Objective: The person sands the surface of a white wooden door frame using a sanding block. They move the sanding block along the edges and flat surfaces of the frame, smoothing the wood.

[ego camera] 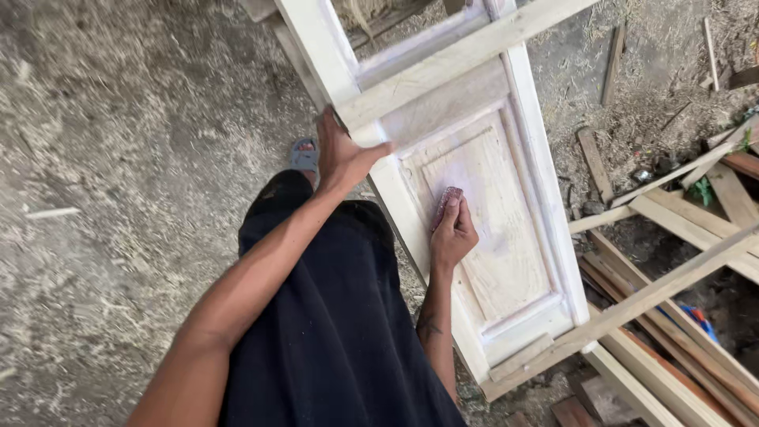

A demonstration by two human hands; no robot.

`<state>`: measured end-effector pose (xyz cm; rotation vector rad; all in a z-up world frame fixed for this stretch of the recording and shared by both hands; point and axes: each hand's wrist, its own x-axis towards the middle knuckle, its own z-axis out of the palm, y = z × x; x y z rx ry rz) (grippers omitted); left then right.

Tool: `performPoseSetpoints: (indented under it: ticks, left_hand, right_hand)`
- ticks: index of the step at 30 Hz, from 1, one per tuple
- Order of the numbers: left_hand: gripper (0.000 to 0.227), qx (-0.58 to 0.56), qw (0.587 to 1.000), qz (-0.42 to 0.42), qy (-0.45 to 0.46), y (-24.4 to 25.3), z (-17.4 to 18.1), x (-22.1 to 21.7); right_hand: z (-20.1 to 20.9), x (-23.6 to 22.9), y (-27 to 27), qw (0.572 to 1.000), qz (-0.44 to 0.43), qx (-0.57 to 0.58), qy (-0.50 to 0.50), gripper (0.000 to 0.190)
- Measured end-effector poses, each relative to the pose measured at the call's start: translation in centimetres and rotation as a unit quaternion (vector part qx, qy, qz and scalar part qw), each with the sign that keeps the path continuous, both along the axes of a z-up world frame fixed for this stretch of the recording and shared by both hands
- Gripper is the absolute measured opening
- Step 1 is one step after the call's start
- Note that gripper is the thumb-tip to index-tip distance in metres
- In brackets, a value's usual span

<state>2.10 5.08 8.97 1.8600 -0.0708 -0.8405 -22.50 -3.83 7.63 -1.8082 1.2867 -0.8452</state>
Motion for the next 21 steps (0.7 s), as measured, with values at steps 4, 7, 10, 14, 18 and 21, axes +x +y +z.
performPoseSetpoints:
  ticks: [4, 7, 10, 14, 18, 21]
  left_hand:
    - [0.119, -0.016, 0.984, 0.032, -0.174, 1.4, 0.8, 2.3]
    - [0.112, -0.034, 0.957, -0.041, -0.286, 2.4, 0.1, 1.7]
    - [0.096, -0.064, 0.968, -0.032, -0.241, 2.4, -1.0, 1.1]
    - [0.071, -0.033, 0.938, 0.003, -0.346, 1.1, -3.7, 2.9]
    - [0.081, 0.023, 0.918, 0.071, -0.389, -2.5, -6.6, 8.9]
    - [0.1, 0.089, 0.927, 0.122, -0.343, -5.0, -7.2, 14.1]
  right_hand:
    - [0.5, 0.7, -0.6, 0.996, -0.042, 0.071, 0.034, 0.034]
    - [1.6, 1.9, -0.9, 0.994, -0.008, 0.09, 0.058, 0.028]
    - [2.4, 5.1, -0.3, 0.993, 0.105, 0.017, 0.054, 0.02]
    - [3.2, 9.6, -1.0, 0.957, 0.227, -0.163, 0.082, 0.012]
    - [4.9, 9.6, -1.9, 0.93, 0.285, -0.177, 0.151, 0.013]
    - [5.7, 9.9, -1.6, 0.926, 0.302, -0.194, 0.119, 0.016]
